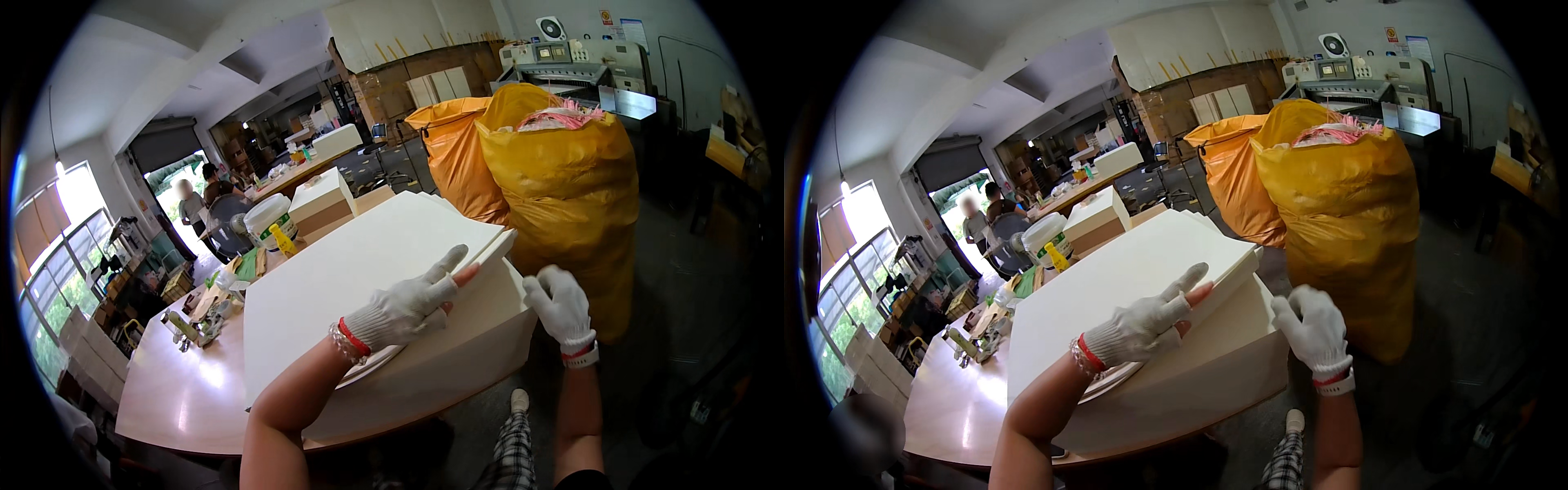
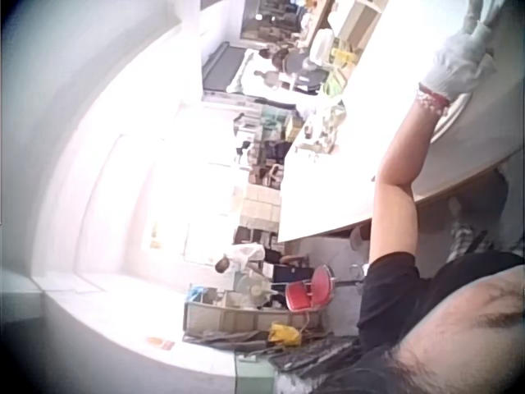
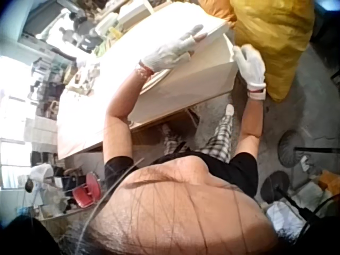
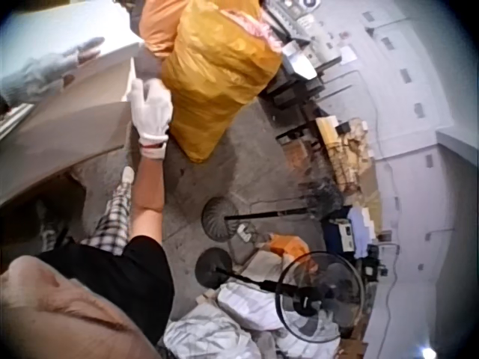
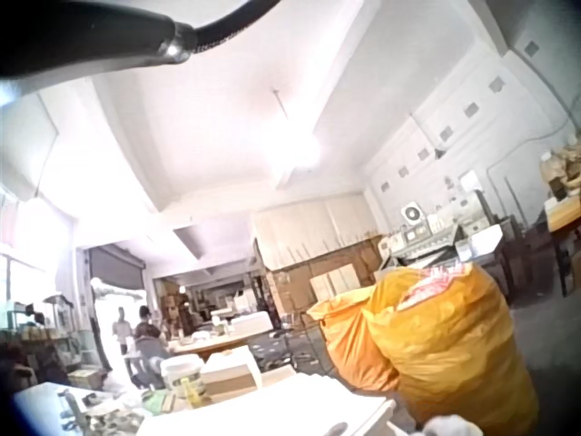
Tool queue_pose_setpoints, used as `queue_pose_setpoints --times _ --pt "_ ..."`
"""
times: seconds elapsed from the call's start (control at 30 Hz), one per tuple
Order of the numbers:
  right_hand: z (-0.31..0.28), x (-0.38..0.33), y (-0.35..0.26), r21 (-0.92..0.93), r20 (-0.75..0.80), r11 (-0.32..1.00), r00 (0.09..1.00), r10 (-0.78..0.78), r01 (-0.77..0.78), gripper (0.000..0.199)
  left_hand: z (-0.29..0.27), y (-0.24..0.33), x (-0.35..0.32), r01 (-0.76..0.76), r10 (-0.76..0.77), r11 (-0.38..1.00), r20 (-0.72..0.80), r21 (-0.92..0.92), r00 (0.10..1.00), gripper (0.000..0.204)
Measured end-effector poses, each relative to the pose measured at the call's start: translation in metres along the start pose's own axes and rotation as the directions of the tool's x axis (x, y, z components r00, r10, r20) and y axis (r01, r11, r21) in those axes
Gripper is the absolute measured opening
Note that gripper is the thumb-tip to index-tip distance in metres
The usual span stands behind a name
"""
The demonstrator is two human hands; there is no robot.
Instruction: The person repeatedly picks up stacks of white rectangular sheets from a table and places them onto a growing pile. They wear white gloves and handle the sheets carefully, aligning them as they stack. The process is repeated multiple times throughout the video.
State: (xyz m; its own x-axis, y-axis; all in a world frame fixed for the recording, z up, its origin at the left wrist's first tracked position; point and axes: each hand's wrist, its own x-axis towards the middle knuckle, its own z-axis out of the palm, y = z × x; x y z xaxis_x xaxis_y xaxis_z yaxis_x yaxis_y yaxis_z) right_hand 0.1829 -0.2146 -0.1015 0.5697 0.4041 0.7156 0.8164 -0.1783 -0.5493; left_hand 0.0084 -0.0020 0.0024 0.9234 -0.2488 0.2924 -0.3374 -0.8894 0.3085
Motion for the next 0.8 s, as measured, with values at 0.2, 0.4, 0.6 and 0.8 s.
queue_pose_setpoints --times 0.2,0.4,0.6,0.8 --pt "-0.003 0.027 -0.014 -0.273 0.101 0.887 0.928 -0.360 0.374 0.014 -0.002 -0.008 0.002 0.069 -0.060 0.994 0.107 -0.080 0.992 0.044" --pt "0.027 0.051 -0.035 0.017 -0.226 0.942 0.919 -0.322 0.334 0.014 0.000 0.004 0.002 0.187 -0.176 0.965 0.075 -0.183 0.981 0.059" --pt "0.045 0.046 -0.040 0.442 -0.313 0.892 0.948 0.057 0.093 0.025 0.000 -0.004 0.000 0.264 -0.243 0.919 0.107 -0.292 0.964 0.039" --pt "0.049 0.044 -0.033 0.476 -0.346 0.875 0.933 0.097 0.085 0.030 0.001 0.014 0.001 0.181 -0.182 0.982 0.030 0.045 0.983 0.065"
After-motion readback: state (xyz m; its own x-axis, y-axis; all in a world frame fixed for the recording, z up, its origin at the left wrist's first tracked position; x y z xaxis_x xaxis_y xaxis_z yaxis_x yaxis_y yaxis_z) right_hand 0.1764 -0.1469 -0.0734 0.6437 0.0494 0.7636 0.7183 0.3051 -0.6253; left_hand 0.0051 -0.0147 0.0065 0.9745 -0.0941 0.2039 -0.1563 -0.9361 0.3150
